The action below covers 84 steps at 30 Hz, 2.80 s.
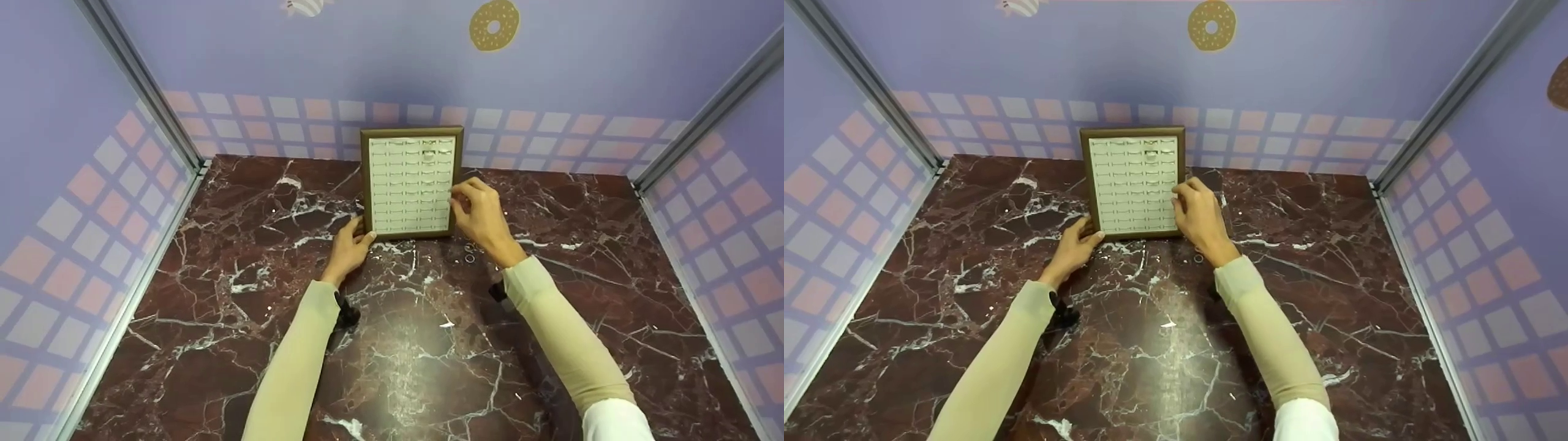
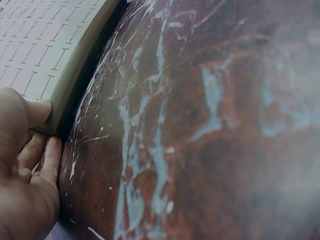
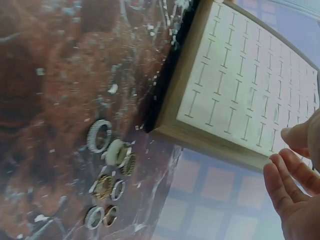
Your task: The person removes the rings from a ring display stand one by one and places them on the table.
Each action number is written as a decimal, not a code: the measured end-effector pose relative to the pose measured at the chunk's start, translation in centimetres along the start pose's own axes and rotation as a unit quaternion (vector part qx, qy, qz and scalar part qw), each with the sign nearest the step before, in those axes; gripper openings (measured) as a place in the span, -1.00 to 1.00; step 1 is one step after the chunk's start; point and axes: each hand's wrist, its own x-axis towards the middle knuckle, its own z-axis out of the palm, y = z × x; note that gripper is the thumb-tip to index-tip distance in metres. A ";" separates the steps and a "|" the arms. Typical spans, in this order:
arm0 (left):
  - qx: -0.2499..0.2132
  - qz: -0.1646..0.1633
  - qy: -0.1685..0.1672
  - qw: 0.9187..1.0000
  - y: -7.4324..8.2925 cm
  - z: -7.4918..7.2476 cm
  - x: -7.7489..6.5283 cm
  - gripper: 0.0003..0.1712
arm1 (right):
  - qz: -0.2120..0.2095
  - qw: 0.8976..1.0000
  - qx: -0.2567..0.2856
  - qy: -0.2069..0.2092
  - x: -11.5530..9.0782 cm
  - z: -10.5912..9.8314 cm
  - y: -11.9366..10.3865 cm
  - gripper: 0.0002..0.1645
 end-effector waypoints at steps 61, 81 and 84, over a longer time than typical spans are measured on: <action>-0.003 -0.004 0.001 1.000 0.1 -0.1 0.0 -0.36 | -0.054 0.995 -0.052 0.063 7.2 3.0 -1.9 -0.85; 0.009 -0.003 -0.008 1.000 0.0 0.0 0.2 -0.36 | -0.055 0.996 -0.039 0.065 6.0 1.3 -1.6 -0.84; 0.013 -0.008 -0.011 1.000 0.0 0.0 0.2 -0.35 | -0.055 0.996 -0.041 0.062 5.6 0.9 -1.4 -0.84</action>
